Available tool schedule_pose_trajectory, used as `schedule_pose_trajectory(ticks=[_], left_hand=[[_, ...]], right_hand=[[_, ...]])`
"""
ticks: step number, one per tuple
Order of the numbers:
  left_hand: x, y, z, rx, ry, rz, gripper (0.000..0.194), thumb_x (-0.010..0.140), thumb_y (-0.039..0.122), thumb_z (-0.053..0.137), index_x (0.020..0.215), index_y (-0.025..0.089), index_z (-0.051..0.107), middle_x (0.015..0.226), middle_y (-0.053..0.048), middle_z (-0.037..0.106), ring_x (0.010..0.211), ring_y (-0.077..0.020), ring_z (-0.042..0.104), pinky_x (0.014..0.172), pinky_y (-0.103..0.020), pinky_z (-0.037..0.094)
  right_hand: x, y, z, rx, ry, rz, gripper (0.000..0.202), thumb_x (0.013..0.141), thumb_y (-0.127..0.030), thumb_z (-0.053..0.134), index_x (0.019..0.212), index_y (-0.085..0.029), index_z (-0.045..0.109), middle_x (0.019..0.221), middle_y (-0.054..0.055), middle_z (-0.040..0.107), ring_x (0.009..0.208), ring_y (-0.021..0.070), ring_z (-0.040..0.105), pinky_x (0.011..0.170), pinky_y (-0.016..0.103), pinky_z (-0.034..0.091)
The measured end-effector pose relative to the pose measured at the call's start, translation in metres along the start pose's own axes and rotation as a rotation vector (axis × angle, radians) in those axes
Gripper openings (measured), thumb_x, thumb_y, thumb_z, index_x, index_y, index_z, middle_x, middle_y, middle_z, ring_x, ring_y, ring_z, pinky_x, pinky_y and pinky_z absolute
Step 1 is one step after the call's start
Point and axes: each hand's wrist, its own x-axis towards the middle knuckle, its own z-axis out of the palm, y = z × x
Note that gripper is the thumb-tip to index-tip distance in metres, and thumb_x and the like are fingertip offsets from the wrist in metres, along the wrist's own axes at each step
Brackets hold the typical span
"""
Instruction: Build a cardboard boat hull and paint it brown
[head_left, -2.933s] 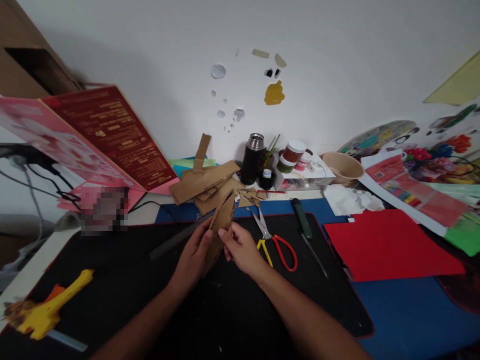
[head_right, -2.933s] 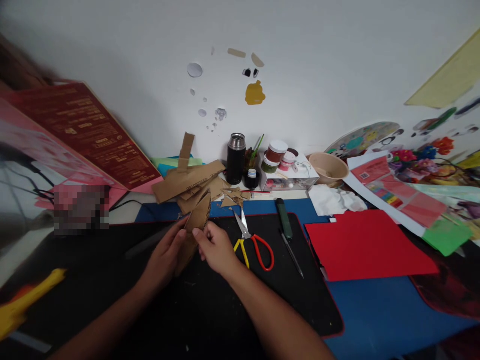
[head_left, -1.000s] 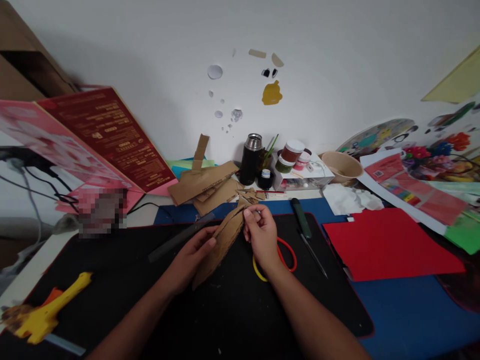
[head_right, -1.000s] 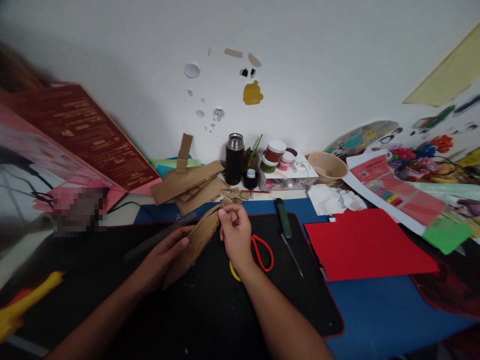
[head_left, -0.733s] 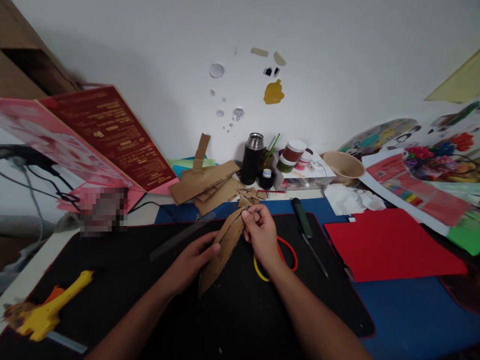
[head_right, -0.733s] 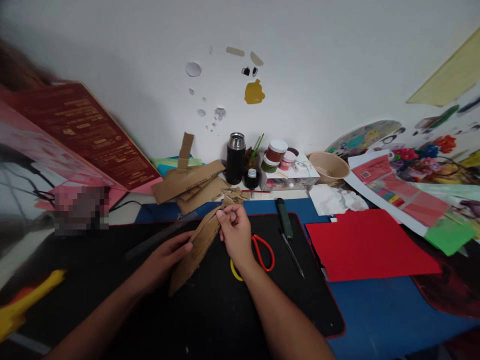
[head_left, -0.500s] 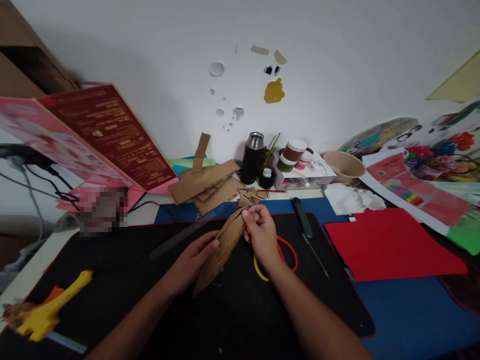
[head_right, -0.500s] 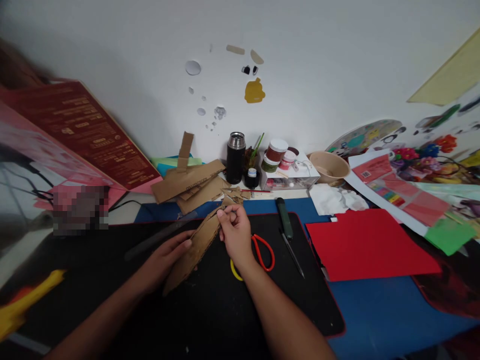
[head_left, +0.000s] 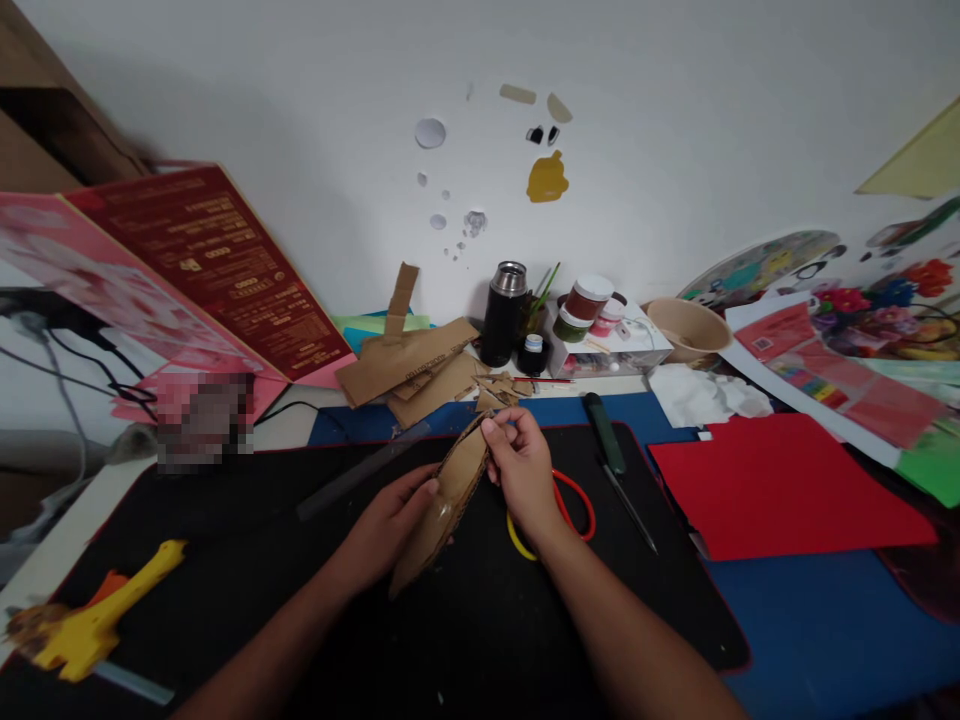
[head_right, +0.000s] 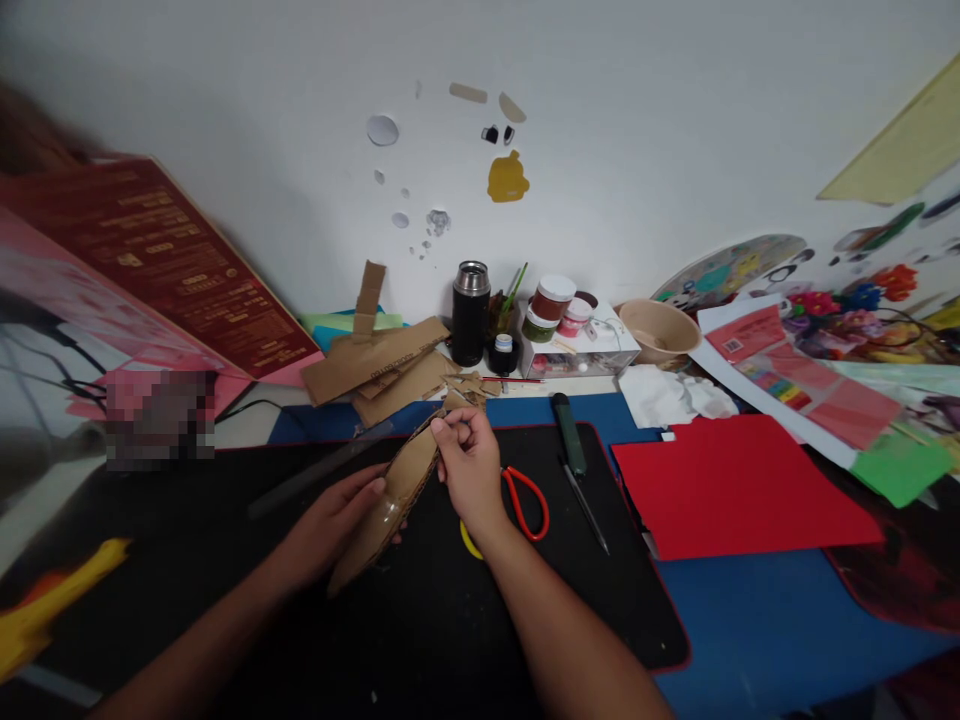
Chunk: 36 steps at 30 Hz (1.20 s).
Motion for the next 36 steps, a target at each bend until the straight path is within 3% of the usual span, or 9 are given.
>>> schedule_pose_trajectory(ticks=[8,14,18,24,36], left_hand=[[0.002,0.000,0.000,0.209,0.127,0.199,0.051,0.095,0.057,0.060,0.130,0.021,0.072,0.119,-0.009,0.078,0.118,-0.0343,0.069,0.103,-0.045,0.053],[0.004,-0.004,-0.002,0.171,0.157,0.177,0.056,0.095,0.058,0.061,0.133,0.020,0.069,0.113,-0.011,0.080,0.114,-0.0353,0.071,0.099,-0.046,0.055],[0.006,-0.006,-0.005,0.192,0.229,0.231,0.055,0.094,0.057,0.061,0.134,0.020,0.069,0.127,-0.011,0.076,0.119,-0.0344,0.068,0.105,-0.045,0.052],[0.005,-0.004,-0.005,0.210,0.132,0.207,0.050,0.097,0.054,0.057,0.133,0.021,0.068,0.130,-0.010,0.075,0.116,-0.0326,0.069,0.101,-0.043,0.053],[0.003,-0.011,0.001,0.362,0.192,0.205,0.042,0.098,0.055,0.056,0.115,0.019,0.070,0.101,-0.008,0.077,0.091,-0.0279,0.070,0.080,-0.036,0.054]], right_hand=[[-0.001,0.002,0.001,-0.030,-0.010,0.043,0.037,0.087,-0.053,0.076,0.097,-0.023,0.056,0.054,-0.013,0.045,0.037,0.0068,0.041,0.035,0.018,0.031],[-0.006,0.008,0.006,-0.084,-0.142,0.114,0.042,0.088,-0.059,0.071,0.103,-0.021,0.059,0.057,-0.012,0.045,0.037,0.0070,0.041,0.035,0.019,0.029],[-0.013,0.014,0.009,-0.148,-0.236,0.144,0.043,0.089,-0.056,0.072,0.110,-0.020,0.063,0.062,-0.011,0.045,0.039,0.0066,0.041,0.037,0.019,0.033],[-0.016,0.012,0.012,-0.182,-0.218,0.182,0.039,0.090,-0.056,0.069,0.104,-0.021,0.063,0.059,-0.010,0.046,0.040,0.0093,0.041,0.037,0.021,0.034],[-0.016,0.010,0.011,-0.176,-0.217,0.181,0.032,0.088,-0.052,0.071,0.096,-0.022,0.063,0.058,-0.009,0.048,0.047,0.0114,0.038,0.041,0.022,0.032]])
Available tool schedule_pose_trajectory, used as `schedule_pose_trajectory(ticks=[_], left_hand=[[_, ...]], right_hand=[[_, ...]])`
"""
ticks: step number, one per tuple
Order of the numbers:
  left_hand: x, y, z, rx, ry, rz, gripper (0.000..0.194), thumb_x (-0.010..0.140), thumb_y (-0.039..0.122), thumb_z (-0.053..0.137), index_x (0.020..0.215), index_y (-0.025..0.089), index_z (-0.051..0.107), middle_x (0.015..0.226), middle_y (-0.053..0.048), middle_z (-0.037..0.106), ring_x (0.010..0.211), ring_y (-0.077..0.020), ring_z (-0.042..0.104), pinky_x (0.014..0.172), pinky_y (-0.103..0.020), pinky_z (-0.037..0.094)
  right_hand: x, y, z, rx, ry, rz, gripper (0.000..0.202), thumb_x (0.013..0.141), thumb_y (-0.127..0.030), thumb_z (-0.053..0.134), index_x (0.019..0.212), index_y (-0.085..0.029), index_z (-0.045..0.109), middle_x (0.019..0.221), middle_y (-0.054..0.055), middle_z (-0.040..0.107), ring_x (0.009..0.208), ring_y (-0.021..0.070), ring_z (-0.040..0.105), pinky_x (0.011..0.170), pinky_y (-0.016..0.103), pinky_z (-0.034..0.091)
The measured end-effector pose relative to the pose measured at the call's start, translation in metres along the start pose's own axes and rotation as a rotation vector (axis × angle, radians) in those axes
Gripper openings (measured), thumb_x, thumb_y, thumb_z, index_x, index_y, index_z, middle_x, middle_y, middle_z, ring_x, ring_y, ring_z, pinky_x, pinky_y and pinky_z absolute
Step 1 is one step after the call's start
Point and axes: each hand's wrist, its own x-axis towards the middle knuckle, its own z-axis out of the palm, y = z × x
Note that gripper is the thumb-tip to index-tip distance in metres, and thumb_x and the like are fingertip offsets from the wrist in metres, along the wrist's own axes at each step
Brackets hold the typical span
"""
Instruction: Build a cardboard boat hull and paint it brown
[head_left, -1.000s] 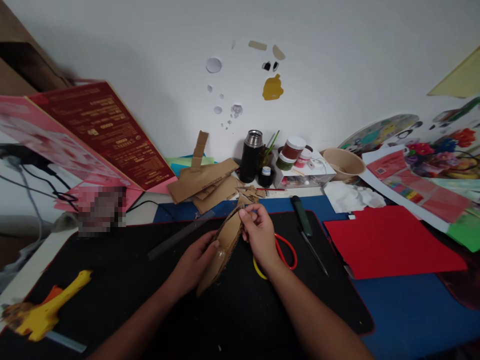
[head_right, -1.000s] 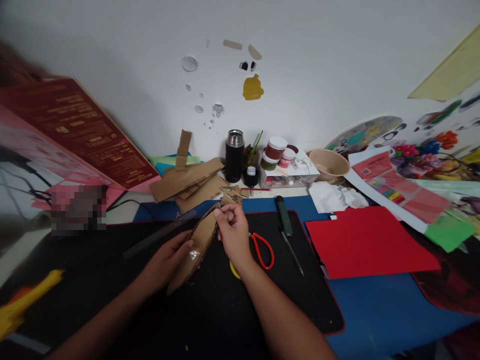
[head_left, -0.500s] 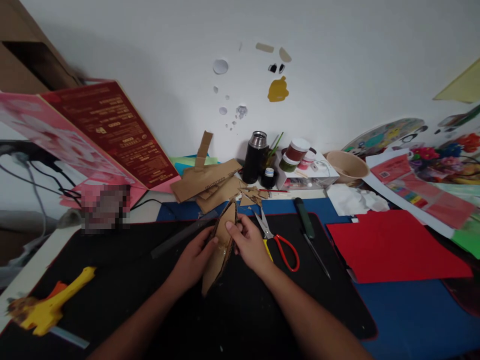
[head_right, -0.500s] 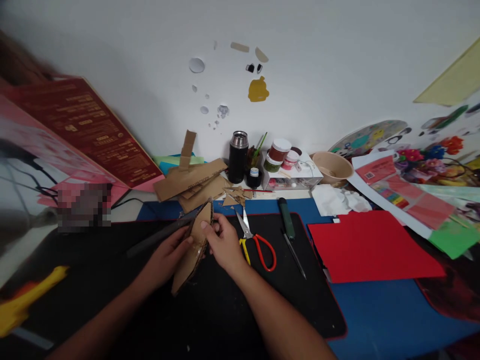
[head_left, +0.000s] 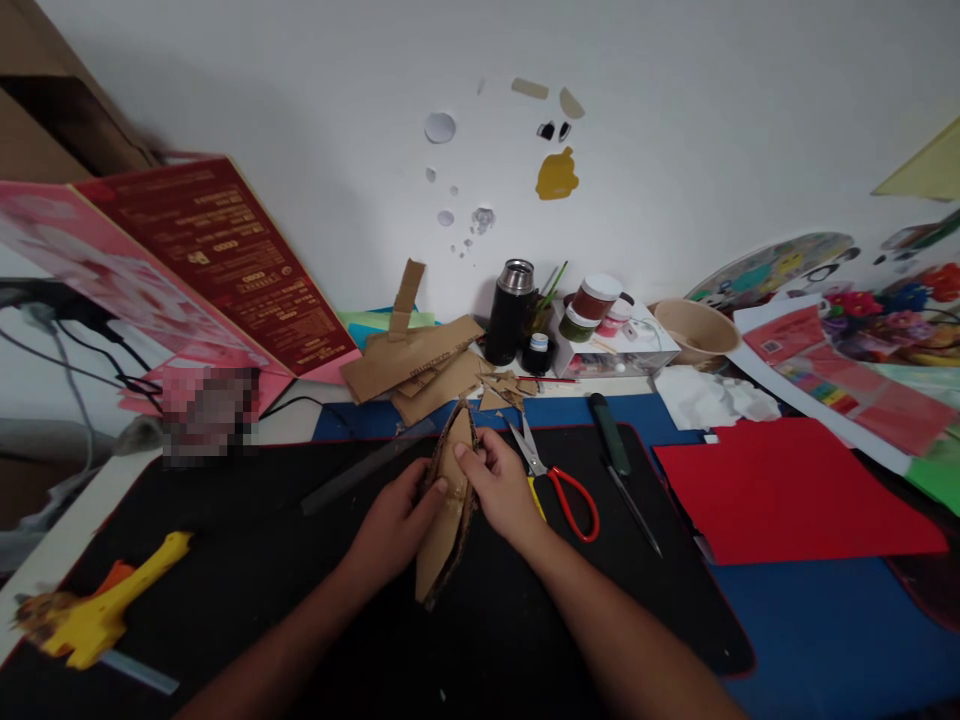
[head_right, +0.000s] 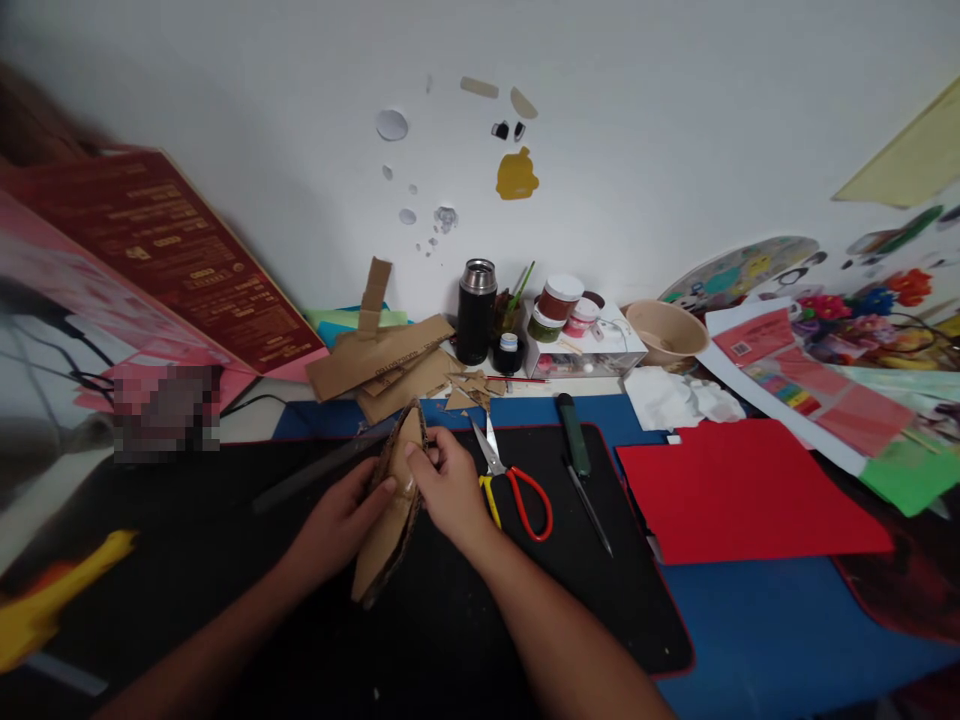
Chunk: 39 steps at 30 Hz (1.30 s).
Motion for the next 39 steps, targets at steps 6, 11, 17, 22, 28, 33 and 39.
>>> schedule_pose_trajectory(ticks=[6,11,17,22,28,33,39], left_hand=[[-0.002,0.006,0.006,-0.103,-0.075,0.068,0.051,0.094,0.051,0.064,0.133,0.019,0.061,0.127,-0.011,0.073,0.123,-0.0320,0.065,0.103,-0.041,0.051],[0.001,0.011,0.008,-0.233,-0.038,0.032,0.048,0.091,0.052,0.067,0.127,0.020,0.062,0.129,-0.011,0.073,0.120,-0.0321,0.067,0.102,-0.043,0.053],[0.005,0.014,0.004,-0.315,0.043,-0.071,0.058,0.086,0.061,0.069,0.125,0.020,0.059,0.115,-0.011,0.077,0.103,-0.0315,0.074,0.087,-0.043,0.059],[0.005,0.014,0.004,-0.268,-0.016,-0.020,0.055,0.088,0.057,0.069,0.128,0.021,0.060,0.131,-0.013,0.072,0.119,-0.0338,0.069,0.101,-0.046,0.055],[0.000,0.005,-0.003,-0.305,-0.216,-0.009,0.096,0.080,0.044,0.084,0.160,0.025,0.035,0.152,-0.017,0.058,0.126,-0.0340,0.065,0.103,-0.045,0.055],[-0.002,0.005,-0.003,-0.412,-0.320,-0.082,0.098,0.082,0.041,0.083,0.162,0.026,0.029,0.132,-0.016,0.065,0.091,-0.0249,0.072,0.070,-0.037,0.062],[0.002,0.012,-0.002,-0.428,-0.269,-0.080,0.078,0.084,0.042,0.081,0.148,0.016,0.045,0.097,-0.006,0.071,0.076,-0.0206,0.071,0.062,-0.032,0.060]], right_hand=[[0.004,0.001,-0.001,-0.006,-0.005,-0.044,0.033,0.084,-0.052,0.077,0.086,-0.021,0.066,0.065,-0.005,0.056,0.058,0.0134,0.046,0.051,0.023,0.038],[0.003,0.000,-0.001,-0.024,-0.001,-0.027,0.034,0.085,-0.053,0.077,0.091,-0.021,0.068,0.062,-0.007,0.050,0.053,0.0120,0.043,0.046,0.022,0.036],[0.003,0.001,-0.001,-0.028,-0.050,0.011,0.037,0.087,-0.053,0.075,0.106,-0.022,0.069,0.057,-0.010,0.045,0.043,0.0106,0.042,0.040,0.022,0.035],[0.002,0.005,0.000,-0.040,-0.019,0.004,0.031,0.086,-0.048,0.076,0.099,-0.021,0.068,0.058,-0.010,0.044,0.043,0.0095,0.040,0.039,0.021,0.032],[0.006,0.002,-0.004,0.046,0.052,-0.008,0.032,0.088,-0.051,0.071,0.091,-0.021,0.062,0.055,-0.011,0.046,0.038,0.0081,0.038,0.035,0.021,0.030],[0.012,-0.003,-0.013,0.175,0.148,-0.033,0.033,0.086,-0.050,0.074,0.092,-0.020,0.061,0.058,-0.010,0.050,0.039,0.0060,0.036,0.033,0.018,0.028],[0.012,-0.003,-0.014,0.189,0.110,-0.028,0.034,0.086,-0.051,0.073,0.090,-0.021,0.058,0.057,-0.010,0.051,0.037,0.0059,0.038,0.032,0.017,0.029]])
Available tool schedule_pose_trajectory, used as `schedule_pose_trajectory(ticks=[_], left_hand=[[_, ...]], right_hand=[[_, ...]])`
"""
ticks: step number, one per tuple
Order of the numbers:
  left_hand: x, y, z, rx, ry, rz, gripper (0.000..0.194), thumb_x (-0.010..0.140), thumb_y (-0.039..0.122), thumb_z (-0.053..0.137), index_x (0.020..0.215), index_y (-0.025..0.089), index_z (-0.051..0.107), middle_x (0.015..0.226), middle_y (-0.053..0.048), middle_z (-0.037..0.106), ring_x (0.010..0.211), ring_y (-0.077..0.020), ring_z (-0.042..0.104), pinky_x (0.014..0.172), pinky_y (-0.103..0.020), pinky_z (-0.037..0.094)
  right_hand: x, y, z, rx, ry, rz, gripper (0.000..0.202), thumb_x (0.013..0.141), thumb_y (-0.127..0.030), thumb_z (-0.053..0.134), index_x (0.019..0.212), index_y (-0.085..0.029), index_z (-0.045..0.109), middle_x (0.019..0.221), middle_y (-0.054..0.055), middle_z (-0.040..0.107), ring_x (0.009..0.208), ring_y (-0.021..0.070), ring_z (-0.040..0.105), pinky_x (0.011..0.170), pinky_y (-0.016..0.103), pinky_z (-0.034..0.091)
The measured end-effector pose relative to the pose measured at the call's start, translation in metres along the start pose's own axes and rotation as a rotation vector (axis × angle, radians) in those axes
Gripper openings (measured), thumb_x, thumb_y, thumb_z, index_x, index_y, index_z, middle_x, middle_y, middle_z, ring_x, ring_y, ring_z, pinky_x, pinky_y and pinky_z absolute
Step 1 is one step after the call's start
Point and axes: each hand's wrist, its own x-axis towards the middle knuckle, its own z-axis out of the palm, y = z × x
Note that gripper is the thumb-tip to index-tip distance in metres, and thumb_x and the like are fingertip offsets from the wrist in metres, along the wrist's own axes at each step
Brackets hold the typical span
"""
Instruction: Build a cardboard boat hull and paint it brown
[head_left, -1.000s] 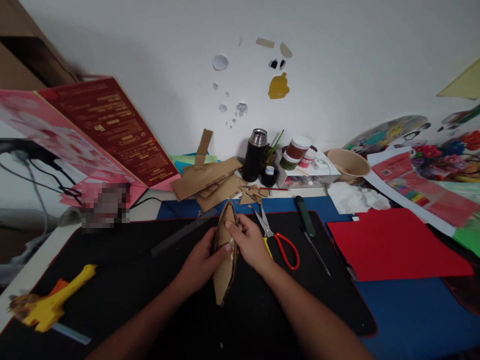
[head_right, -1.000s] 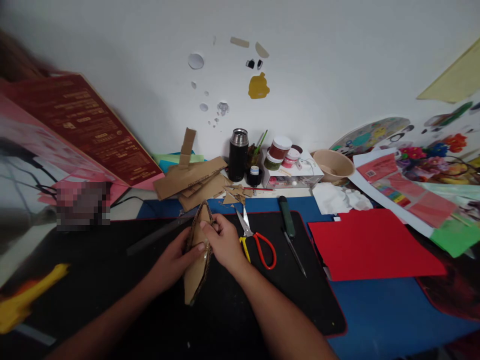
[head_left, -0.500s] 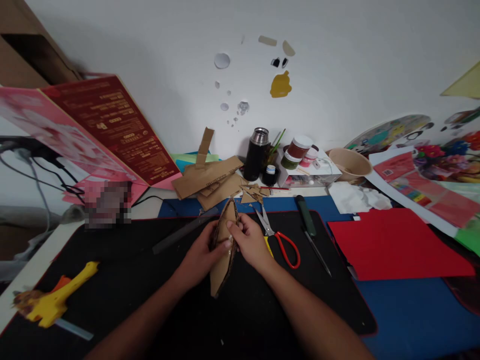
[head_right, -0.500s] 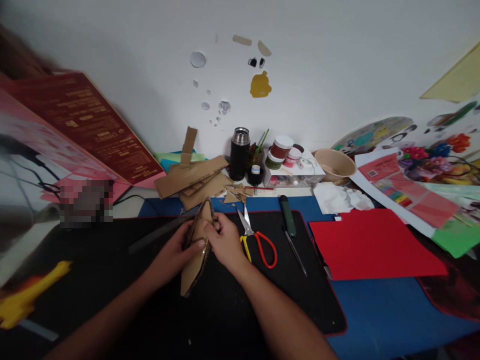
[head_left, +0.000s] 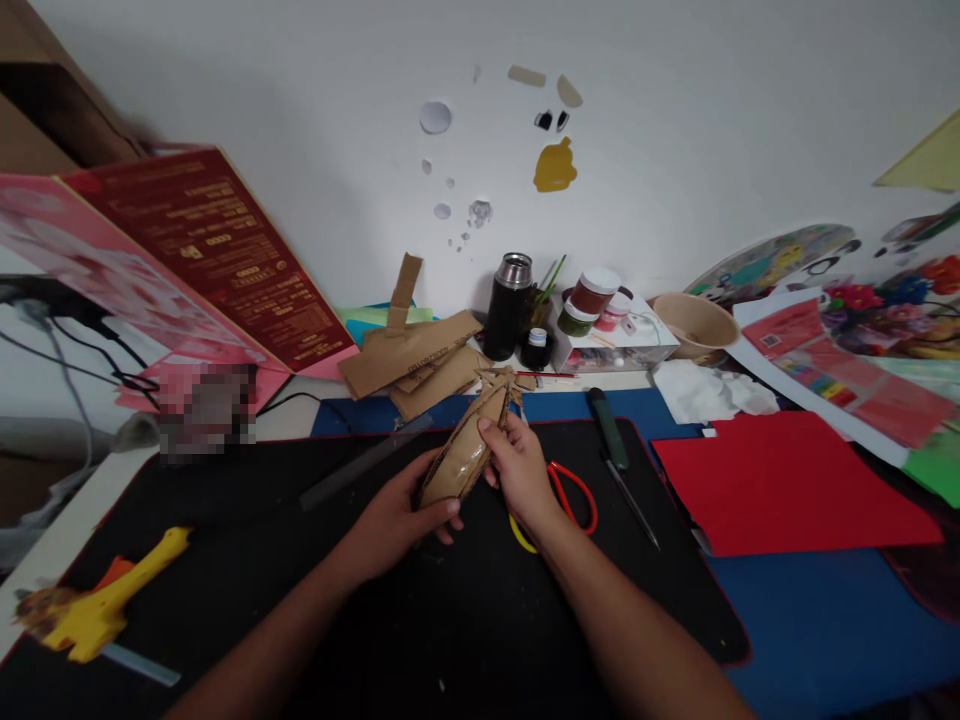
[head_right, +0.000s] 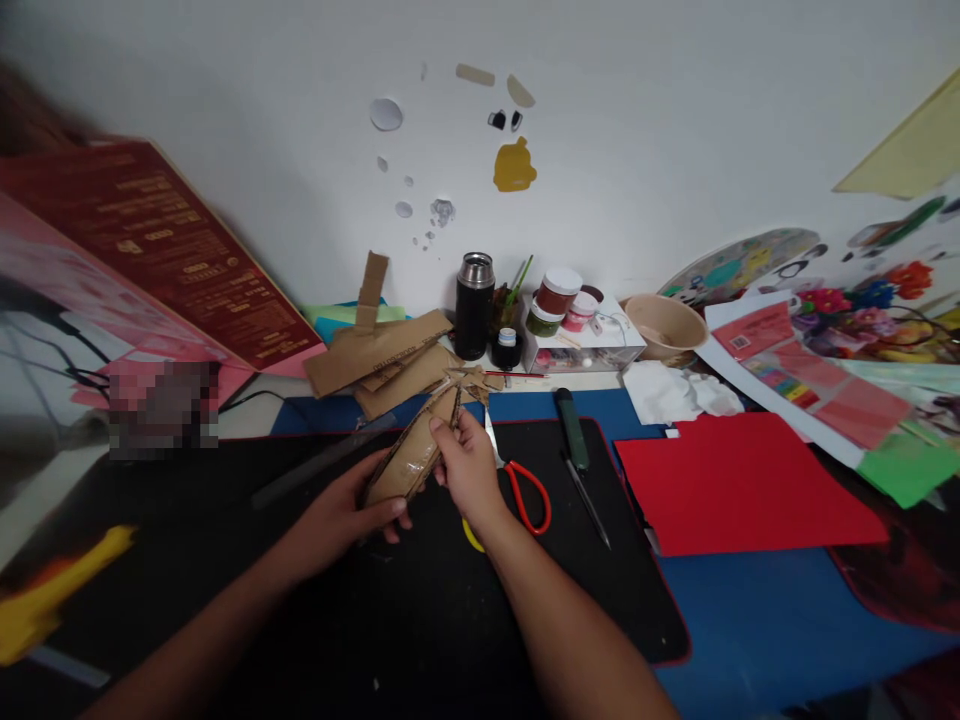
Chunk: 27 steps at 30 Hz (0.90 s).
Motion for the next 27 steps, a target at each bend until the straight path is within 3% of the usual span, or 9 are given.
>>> schedule_pose_trajectory(ticks=[6,10,14,18,22,27], left_hand=[[0.001,-0.003,-0.004,0.033,0.039,-0.015,0.058,0.087,0.048,0.077,0.129,0.015,0.057,0.086,-0.004,0.071,0.063,-0.0176,0.069,0.054,-0.030,0.057],[0.002,-0.005,-0.008,0.063,0.038,-0.028,0.049,0.088,0.049,0.075,0.121,0.016,0.060,0.074,-0.001,0.070,0.057,-0.0175,0.067,0.051,-0.028,0.055],[0.000,-0.001,-0.010,0.059,0.017,-0.058,0.048,0.085,0.051,0.078,0.114,0.017,0.063,0.078,-0.002,0.072,0.053,-0.0168,0.066,0.047,-0.027,0.054],[-0.001,0.004,-0.009,0.014,0.021,-0.041,0.047,0.088,0.050,0.077,0.117,0.015,0.066,0.076,-0.004,0.073,0.058,-0.0184,0.070,0.054,-0.029,0.057],[-0.001,0.005,-0.006,-0.105,0.109,0.001,0.061,0.085,0.044,0.081,0.138,0.020,0.063,0.104,-0.010,0.079,0.078,-0.0250,0.079,0.070,-0.037,0.064],[0.004,0.002,-0.007,-0.192,0.326,0.069,0.055,0.072,0.036,0.092,0.122,0.021,0.074,0.111,-0.008,0.078,0.078,-0.0233,0.078,0.072,-0.038,0.066]], right_hand=[[-0.003,0.005,0.003,-0.057,-0.030,0.031,0.036,0.089,-0.056,0.068,0.088,-0.022,0.054,0.047,-0.013,0.042,0.034,0.0065,0.037,0.033,0.017,0.028],[-0.004,0.006,0.003,-0.079,-0.031,0.020,0.038,0.089,-0.058,0.068,0.088,-0.022,0.053,0.048,-0.013,0.043,0.034,0.0065,0.037,0.033,0.017,0.030],[-0.005,0.004,0.003,-0.121,-0.010,0.005,0.039,0.091,-0.059,0.067,0.091,-0.021,0.057,0.053,-0.011,0.047,0.037,0.0068,0.040,0.034,0.018,0.033],[-0.004,0.000,0.002,-0.139,0.022,-0.046,0.041,0.090,-0.060,0.068,0.086,-0.021,0.058,0.056,-0.009,0.049,0.038,0.0070,0.041,0.034,0.019,0.032],[0.000,-0.001,0.000,-0.058,0.071,-0.060,0.043,0.086,-0.061,0.072,0.084,-0.021,0.057,0.055,-0.011,0.044,0.038,0.0067,0.036,0.033,0.020,0.032],[0.004,0.001,-0.003,0.043,0.118,-0.054,0.045,0.084,-0.062,0.077,0.082,-0.022,0.056,0.051,-0.012,0.037,0.038,0.0066,0.031,0.034,0.019,0.029]])
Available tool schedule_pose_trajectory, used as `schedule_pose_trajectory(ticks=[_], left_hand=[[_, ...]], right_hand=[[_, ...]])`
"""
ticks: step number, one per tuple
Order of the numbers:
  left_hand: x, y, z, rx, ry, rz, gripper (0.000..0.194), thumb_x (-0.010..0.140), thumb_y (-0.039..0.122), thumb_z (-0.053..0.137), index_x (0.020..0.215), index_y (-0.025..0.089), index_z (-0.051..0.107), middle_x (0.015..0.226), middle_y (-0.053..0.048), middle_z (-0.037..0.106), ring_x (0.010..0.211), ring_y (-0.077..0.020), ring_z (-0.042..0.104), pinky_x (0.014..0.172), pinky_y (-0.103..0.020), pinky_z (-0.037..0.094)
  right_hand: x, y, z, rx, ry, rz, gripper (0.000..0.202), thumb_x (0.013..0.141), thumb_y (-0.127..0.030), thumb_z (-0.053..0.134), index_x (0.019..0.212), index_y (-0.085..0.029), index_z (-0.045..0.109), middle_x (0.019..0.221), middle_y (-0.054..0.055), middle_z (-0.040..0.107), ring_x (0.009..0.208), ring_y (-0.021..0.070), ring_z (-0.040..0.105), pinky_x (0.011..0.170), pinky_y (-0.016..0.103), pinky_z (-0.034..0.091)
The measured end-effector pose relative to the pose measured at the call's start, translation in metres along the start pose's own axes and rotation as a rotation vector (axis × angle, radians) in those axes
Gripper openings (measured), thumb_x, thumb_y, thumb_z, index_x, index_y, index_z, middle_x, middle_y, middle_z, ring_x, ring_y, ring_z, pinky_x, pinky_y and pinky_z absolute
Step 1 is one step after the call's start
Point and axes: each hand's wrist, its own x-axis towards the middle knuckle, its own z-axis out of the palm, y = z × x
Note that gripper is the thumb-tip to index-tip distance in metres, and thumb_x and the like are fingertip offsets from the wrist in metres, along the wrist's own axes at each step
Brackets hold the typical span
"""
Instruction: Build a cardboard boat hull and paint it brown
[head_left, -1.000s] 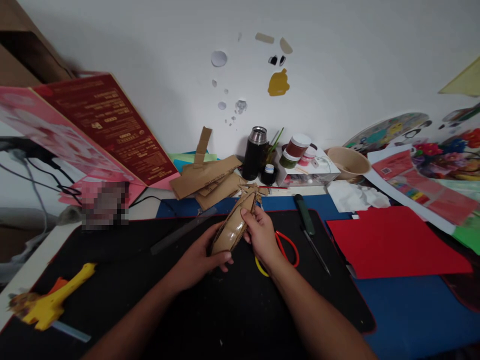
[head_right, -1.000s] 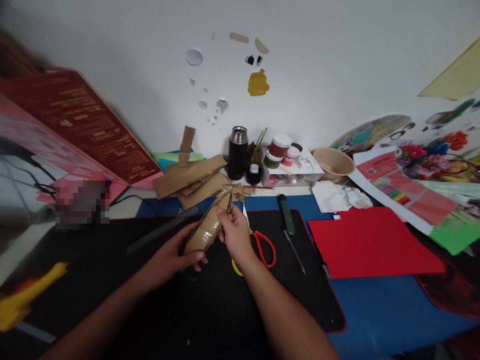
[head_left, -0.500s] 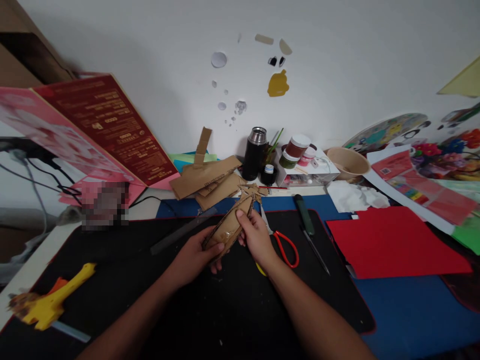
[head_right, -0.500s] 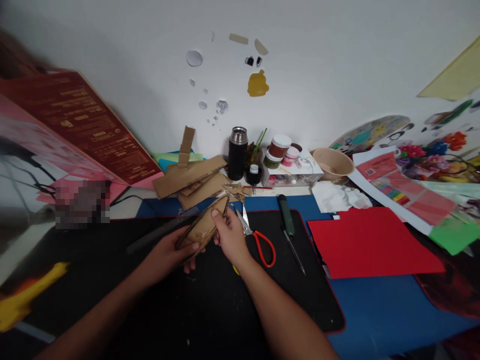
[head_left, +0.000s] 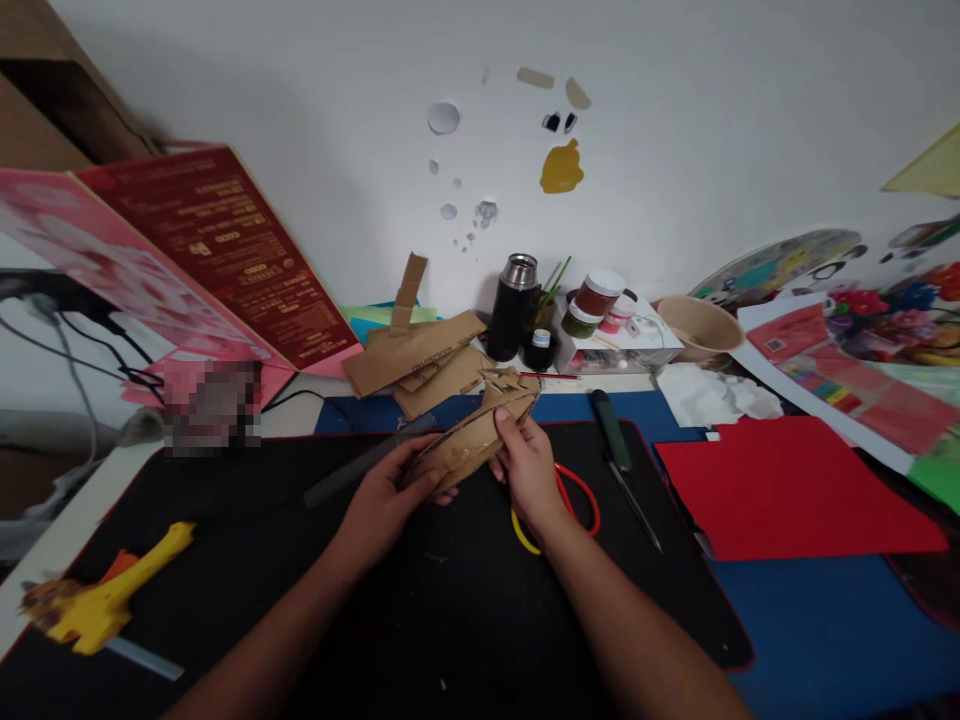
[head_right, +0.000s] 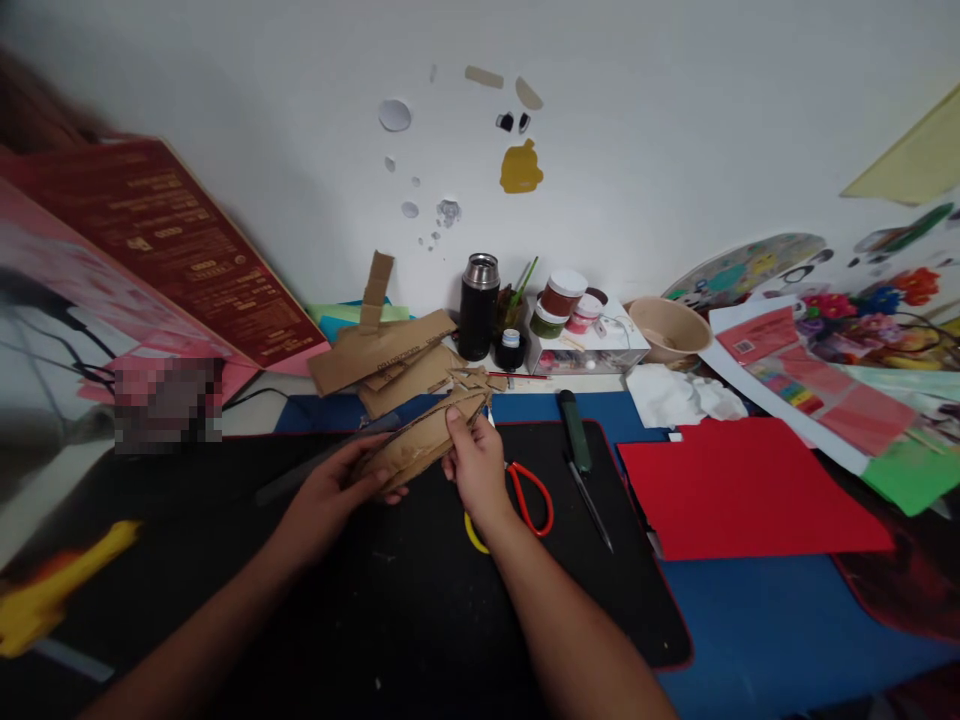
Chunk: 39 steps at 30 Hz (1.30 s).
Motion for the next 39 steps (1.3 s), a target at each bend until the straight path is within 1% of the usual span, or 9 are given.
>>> schedule_pose_trajectory(ticks=[3,5,10,14,22,26,31,35,39], left_hand=[[0.005,0.001,-0.002,-0.167,0.176,0.080,0.047,0.068,0.035,0.095,0.109,0.019,0.078,0.113,-0.007,0.076,0.086,-0.0206,0.075,0.070,-0.031,0.066],[0.007,0.003,-0.003,-0.270,0.217,0.118,0.043,0.072,0.040,0.092,0.106,0.018,0.079,0.111,-0.008,0.075,0.088,-0.0200,0.073,0.068,-0.029,0.065],[0.007,0.004,-0.003,-0.345,0.165,0.099,0.053,0.084,0.056,0.079,0.122,0.019,0.074,0.109,-0.010,0.075,0.068,-0.0194,0.073,0.053,-0.030,0.061],[0.006,0.004,0.000,-0.336,0.186,0.122,0.046,0.087,0.048,0.079,0.120,0.017,0.074,0.103,-0.010,0.075,0.065,-0.0193,0.073,0.054,-0.030,0.060],[0.007,0.002,0.000,-0.326,0.234,0.155,0.047,0.081,0.044,0.085,0.119,0.018,0.072,0.099,-0.005,0.071,0.064,-0.0142,0.069,0.055,-0.026,0.057],[0.008,0.000,-0.001,-0.364,0.243,0.152,0.046,0.079,0.040,0.086,0.117,0.019,0.071,0.103,-0.005,0.071,0.067,-0.0151,0.069,0.054,-0.026,0.058],[0.011,-0.002,-0.001,-0.437,0.284,0.133,0.039,0.084,0.041,0.076,0.114,0.018,0.070,0.104,-0.007,0.070,0.077,-0.0200,0.068,0.053,-0.030,0.061],[0.012,-0.002,-0.003,-0.413,0.314,0.124,0.036,0.085,0.040,0.071,0.113,0.019,0.069,0.103,-0.007,0.069,0.076,-0.0200,0.067,0.050,-0.029,0.059],[0.011,0.000,-0.003,-0.391,0.336,0.140,0.031,0.084,0.037,0.069,0.111,0.020,0.071,0.104,-0.007,0.068,0.085,-0.0217,0.065,0.051,-0.028,0.059]], right_hand=[[0.000,0.001,0.000,0.009,-0.037,0.011,0.046,0.085,-0.061,0.077,0.079,-0.023,0.052,0.048,-0.014,0.031,0.036,0.0066,0.028,0.035,0.020,0.028],[-0.002,0.002,0.001,-0.023,-0.072,0.026,0.048,0.085,-0.062,0.076,0.076,-0.023,0.050,0.046,-0.014,0.029,0.035,0.0067,0.029,0.036,0.021,0.026],[-0.006,0.003,0.005,-0.152,-0.126,0.049,0.057,0.085,-0.069,0.072,0.063,-0.024,0.044,0.043,-0.011,0.034,0.034,0.0081,0.036,0.037,0.023,0.026],[-0.007,0.004,0.004,-0.202,-0.146,0.057,0.062,0.088,-0.070,0.068,0.056,-0.023,0.043,0.042,-0.007,0.040,0.035,0.0085,0.040,0.039,0.024,0.027],[-0.008,0.004,0.003,-0.286,-0.190,0.075,0.066,0.091,-0.070,0.064,0.049,-0.022,0.047,0.040,-0.002,0.045,0.037,0.0102,0.041,0.042,0.026,0.028],[-0.010,0.003,0.003,-0.311,-0.206,0.081,0.066,0.093,-0.070,0.062,0.048,-0.023,0.047,0.040,-0.002,0.044,0.037,0.0106,0.041,0.043,0.026,0.028],[-0.011,0.005,0.002,-0.404,-0.252,0.087,0.069,0.094,-0.071,0.058,0.046,-0.022,0.048,0.040,-0.001,0.047,0.038,0.0113,0.043,0.047,0.027,0.032],[-0.011,0.005,0.002,-0.428,-0.253,0.101,0.070,0.093,-0.073,0.057,0.046,-0.022,0.049,0.040,0.000,0.047,0.039,0.0118,0.044,0.049,0.028,0.033],[-0.011,0.004,0.002,-0.471,-0.265,0.095,0.072,0.092,-0.075,0.056,0.045,-0.022,0.049,0.040,0.000,0.047,0.040,0.0125,0.046,0.050,0.028,0.034]])
